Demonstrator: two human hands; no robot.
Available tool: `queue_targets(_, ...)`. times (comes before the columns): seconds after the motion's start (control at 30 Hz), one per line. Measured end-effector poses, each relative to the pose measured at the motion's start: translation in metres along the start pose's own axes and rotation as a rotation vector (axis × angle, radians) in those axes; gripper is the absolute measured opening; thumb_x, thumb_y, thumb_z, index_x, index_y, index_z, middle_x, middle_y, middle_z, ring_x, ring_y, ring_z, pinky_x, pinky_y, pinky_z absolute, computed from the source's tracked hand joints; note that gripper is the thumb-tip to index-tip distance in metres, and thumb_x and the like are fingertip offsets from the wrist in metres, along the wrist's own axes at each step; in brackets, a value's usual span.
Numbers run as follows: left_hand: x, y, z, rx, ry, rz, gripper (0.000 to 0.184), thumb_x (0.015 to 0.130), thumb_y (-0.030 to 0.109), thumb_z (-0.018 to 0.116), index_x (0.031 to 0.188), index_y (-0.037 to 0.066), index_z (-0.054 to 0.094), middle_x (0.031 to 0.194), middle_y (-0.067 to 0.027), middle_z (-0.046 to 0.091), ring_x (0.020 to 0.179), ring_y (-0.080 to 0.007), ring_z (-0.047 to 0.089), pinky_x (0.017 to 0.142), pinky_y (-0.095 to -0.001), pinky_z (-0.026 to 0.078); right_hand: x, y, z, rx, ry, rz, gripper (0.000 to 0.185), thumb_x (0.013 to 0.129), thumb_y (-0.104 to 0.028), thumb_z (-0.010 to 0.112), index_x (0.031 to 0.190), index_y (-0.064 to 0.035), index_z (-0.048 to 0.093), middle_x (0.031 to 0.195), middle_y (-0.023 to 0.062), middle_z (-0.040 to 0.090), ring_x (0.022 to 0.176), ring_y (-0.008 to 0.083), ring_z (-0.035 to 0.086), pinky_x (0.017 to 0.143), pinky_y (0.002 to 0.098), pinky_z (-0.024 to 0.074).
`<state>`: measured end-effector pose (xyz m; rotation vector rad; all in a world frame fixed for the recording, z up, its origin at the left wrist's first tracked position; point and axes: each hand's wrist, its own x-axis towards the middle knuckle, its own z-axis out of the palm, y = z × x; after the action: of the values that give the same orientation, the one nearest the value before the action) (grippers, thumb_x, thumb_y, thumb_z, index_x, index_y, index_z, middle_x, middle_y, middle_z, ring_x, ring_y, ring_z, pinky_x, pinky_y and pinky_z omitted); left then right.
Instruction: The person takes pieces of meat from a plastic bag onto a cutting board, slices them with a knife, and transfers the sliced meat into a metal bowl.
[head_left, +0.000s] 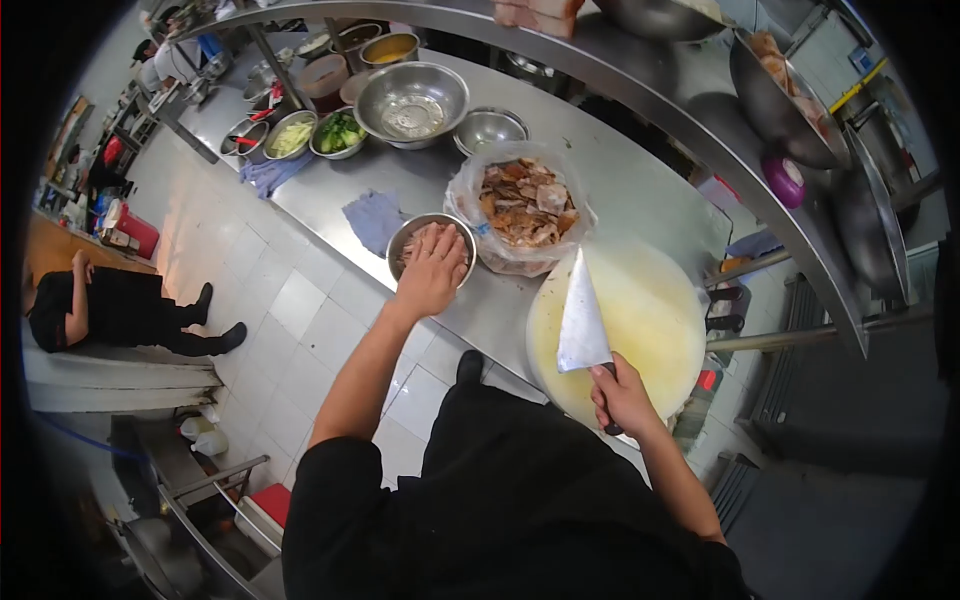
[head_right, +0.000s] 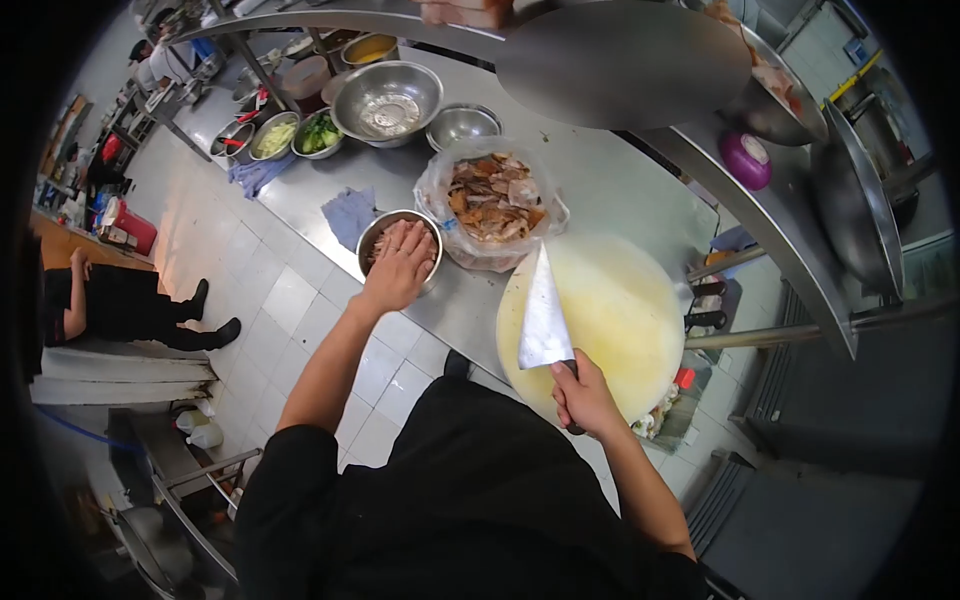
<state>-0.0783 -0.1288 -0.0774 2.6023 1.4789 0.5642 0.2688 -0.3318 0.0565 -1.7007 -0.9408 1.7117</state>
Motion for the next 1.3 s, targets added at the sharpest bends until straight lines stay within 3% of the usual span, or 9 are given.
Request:
queue_targets(0.2,0.020,-0.008,0.004,-0.018,-0.447,-0.088,0.062,0.111,0.040,0.035,0.163,0.007,0.042,0.171,-0.0213,0.035,0.162,-0.0470,0.019,0.131,-0.0571,0.018,-0.022,0.025,-0.016,0.023,0.116,-0.008,0.019,0.114,-0.024,0.050,0.119,-0.0057,0.051,0.067,0.0030,0.050,0.041,0.0128,0.047,0.040,0.0306,0.0453)
queue_targets(0.33,0.034,-0.017,-0.006,-0.075,-0.491,-0.068,0.065,0.108,0.039,0.043,0.163,0.005,0.042,0.171,-0.0201,0.035,0.163,-0.0426,0.020,0.132,-0.0520,0.017,-0.021,0.049,-0.027,0.122,0.265,-0.054,0.019,0.114,-0.024,0.051,0.116,-0.0046,0.051,0.065,0.0030,0.050,0.040,0.0126,0.048,0.039,0.0306,0.0436)
queue_targets(0.4,0.051,-0.021,-0.033,-0.388,-0.460,-0.049,0.059,0.102,0.036,0.055,0.152,0.004,0.056,0.156,-0.0225,0.055,0.151,-0.0383,0.046,0.125,-0.0472,0.035,-0.017,0.069,-0.032,0.139,0.319,-0.072,0.019,0.114,-0.024,0.051,0.118,-0.0048,0.051,0.064,0.0032,0.050,0.040,0.0130,0.048,0.038,0.0311,0.0433)
queue_targets(0.43,0.069,-0.001,-0.064,-0.344,-0.455,-0.177,0.043,0.097,0.027,0.065,0.131,0.003,0.070,0.125,-0.0212,0.074,0.121,-0.0365,0.070,0.104,-0.0446,0.053,-0.015,0.076,-0.032,0.205,0.348,-0.070,0.019,0.113,-0.023,0.052,0.117,-0.0052,0.051,0.063,0.0032,0.051,0.039,0.0134,0.048,0.038,0.0317,0.0430)
queue_targets(0.53,0.104,0.036,-0.076,-0.431,-0.013,-0.197,0.025,0.092,0.020,0.063,0.109,0.005,0.076,0.097,-0.0221,0.075,0.095,-0.0432,0.073,0.085,-0.0505,0.056,-0.009,0.078,-0.030,0.296,0.403,-0.087,0.016,0.112,-0.021,0.053,0.114,-0.0057,0.052,0.062,0.0038,0.051,0.039,0.0143,0.049,0.037,0.0334,0.0427)
queue_targets(0.67,0.165,0.041,0.007,-0.492,-0.066,-0.109,0.024,0.093,0.014,0.064,0.110,0.003,0.076,0.105,-0.0224,0.077,0.098,-0.0420,0.074,0.089,-0.0507,0.058,-0.003,0.086,-0.034,0.240,0.400,-0.120,0.016,0.112,-0.021,0.054,0.110,-0.0052,0.051,0.063,0.0045,0.052,0.039,0.0149,0.050,0.037,0.0335,0.0430)
queue_targets(0.77,0.190,0.030,0.085,-0.074,-0.269,-0.139,0.025,0.092,0.011,0.063,0.109,-0.003,0.074,0.107,-0.0243,0.077,0.097,-0.0429,0.075,0.091,-0.0504,0.059,-0.006,0.083,-0.033,0.236,0.395,-0.123,0.016,0.112,-0.021,0.054,0.109,-0.0049,0.051,0.065,0.0052,0.053,0.039,0.0152,0.050,0.037,0.0336,0.0432)
queue_targets(0.97,0.190,0.040,0.109,0.002,-0.289,-0.102,0.034,0.091,0.017,0.066,0.119,-0.001,0.071,0.142,-0.0263,0.058,0.138,-0.0411,0.054,0.102,-0.0539,0.054,-0.007,0.078,-0.031,0.245,0.421,-0.108,0.017,0.112,-0.020,0.053,0.111,-0.0032,0.052,0.066,0.0058,0.054,0.040,0.0156,0.051,0.039,0.0336,0.0438)
queue_targets(1.3,0.206,0.046,0.079,0.028,-0.588,-0.112,0.043,0.088,0.021,0.069,0.126,0.000,0.073,0.130,-0.0245,0.073,0.124,-0.0377,0.069,0.109,-0.0540,0.050,-0.008,0.076,-0.033,0.237,0.380,-0.118,0.016,0.112,-0.020,0.054,0.112,-0.0032,0.053,0.064,0.0054,0.053,0.040,0.0152,0.049,0.039,0.0336,0.0439)
